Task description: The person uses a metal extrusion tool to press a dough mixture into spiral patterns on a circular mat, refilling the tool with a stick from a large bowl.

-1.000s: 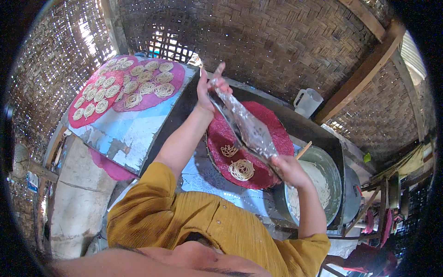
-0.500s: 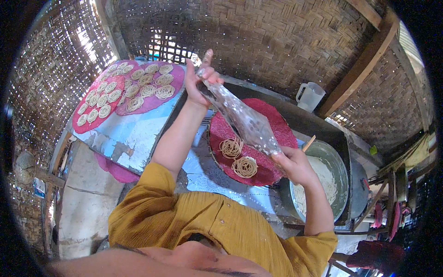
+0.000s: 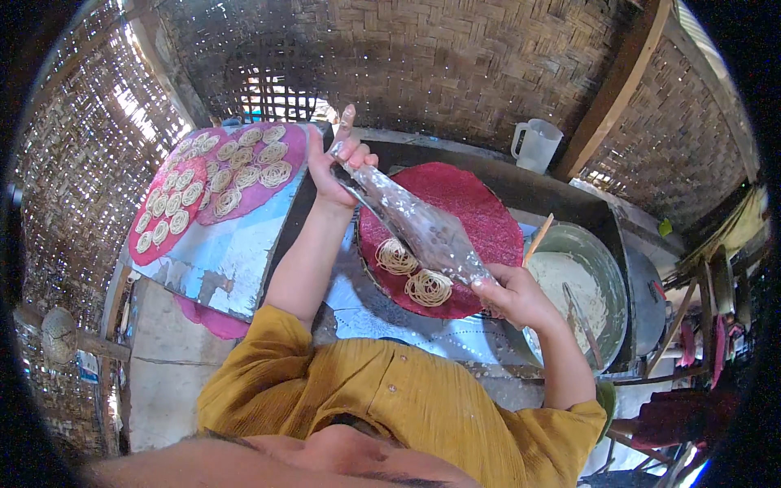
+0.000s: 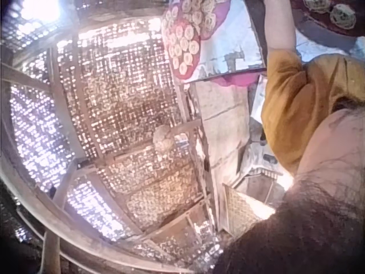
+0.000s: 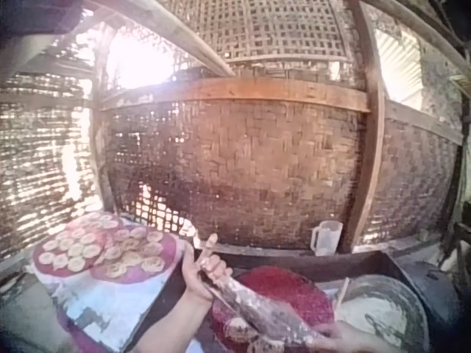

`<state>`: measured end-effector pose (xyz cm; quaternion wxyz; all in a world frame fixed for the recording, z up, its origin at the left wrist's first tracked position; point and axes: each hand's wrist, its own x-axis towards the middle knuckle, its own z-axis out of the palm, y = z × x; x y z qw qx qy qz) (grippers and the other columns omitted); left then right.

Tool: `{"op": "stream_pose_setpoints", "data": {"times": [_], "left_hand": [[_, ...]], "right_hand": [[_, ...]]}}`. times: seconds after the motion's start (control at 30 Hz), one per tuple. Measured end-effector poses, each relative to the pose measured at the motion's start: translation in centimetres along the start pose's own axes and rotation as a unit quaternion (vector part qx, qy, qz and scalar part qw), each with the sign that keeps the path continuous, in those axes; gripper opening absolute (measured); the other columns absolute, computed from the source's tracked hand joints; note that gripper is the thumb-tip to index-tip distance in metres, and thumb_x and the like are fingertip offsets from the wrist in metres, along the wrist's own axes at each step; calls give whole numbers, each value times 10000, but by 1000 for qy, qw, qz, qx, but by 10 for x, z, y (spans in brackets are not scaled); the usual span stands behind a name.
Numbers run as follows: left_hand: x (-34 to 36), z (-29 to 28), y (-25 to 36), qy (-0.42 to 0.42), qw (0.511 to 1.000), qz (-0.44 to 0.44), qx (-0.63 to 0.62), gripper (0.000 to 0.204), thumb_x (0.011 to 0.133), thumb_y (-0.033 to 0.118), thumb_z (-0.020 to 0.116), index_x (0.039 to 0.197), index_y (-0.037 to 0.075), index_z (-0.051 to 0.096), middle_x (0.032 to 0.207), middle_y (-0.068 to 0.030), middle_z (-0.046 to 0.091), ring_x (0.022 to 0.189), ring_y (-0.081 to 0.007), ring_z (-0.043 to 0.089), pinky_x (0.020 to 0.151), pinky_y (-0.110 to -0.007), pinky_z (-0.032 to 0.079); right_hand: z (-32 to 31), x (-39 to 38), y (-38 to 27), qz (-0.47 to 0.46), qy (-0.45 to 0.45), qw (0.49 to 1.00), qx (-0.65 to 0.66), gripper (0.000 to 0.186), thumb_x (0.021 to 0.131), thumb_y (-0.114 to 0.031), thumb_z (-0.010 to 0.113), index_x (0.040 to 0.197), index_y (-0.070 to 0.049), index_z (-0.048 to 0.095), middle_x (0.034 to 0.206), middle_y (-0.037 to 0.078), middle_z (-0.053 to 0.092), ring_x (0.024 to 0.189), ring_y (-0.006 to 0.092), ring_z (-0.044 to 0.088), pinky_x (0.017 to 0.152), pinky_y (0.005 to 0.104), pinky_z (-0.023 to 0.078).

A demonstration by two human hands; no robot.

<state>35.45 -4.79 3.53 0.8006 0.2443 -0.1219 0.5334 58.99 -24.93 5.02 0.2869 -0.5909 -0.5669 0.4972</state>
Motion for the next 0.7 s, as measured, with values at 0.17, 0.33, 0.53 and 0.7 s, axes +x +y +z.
{"op": "stream_pose_setpoints", "data": {"times": [0.17,0.33,0.53,0.7], "left_hand": [[8,-16,-21,9,999,-39,-36,674,823,608,296,1201,71,445,754,-40,533,655,-167,509,717,-332,421],[-28,-52,-69,123,798,-390,443,469,877,394,399,1182,41,444,1192,-78,492,1090,-202,452,937,-332,345],[-40,-65,-70,69,799,-385,457,408,879,328,428,1197,72,446,1193,-61,491,1093,-178,451,926,-316,352],[-49,-93,-66,15,709,-366,603,523,883,421,292,1322,136,289,1277,-133,397,1225,-220,286,999,-341,206]], "right_hand": [[-1,-3,6,21,14,999,30,433,708,-308,662,965,22,553,636,8,527,534,81,493,478,231,398],[-3,8,27,0,7,998,70,393,711,-265,663,956,22,553,661,20,547,540,87,511,494,238,417],[0,18,27,-8,32,998,50,385,717,-248,655,970,22,550,677,33,554,540,95,522,490,246,422],[-1,24,28,-5,67,996,54,402,717,-246,651,1001,17,542,679,41,552,543,99,527,490,248,426]]}}
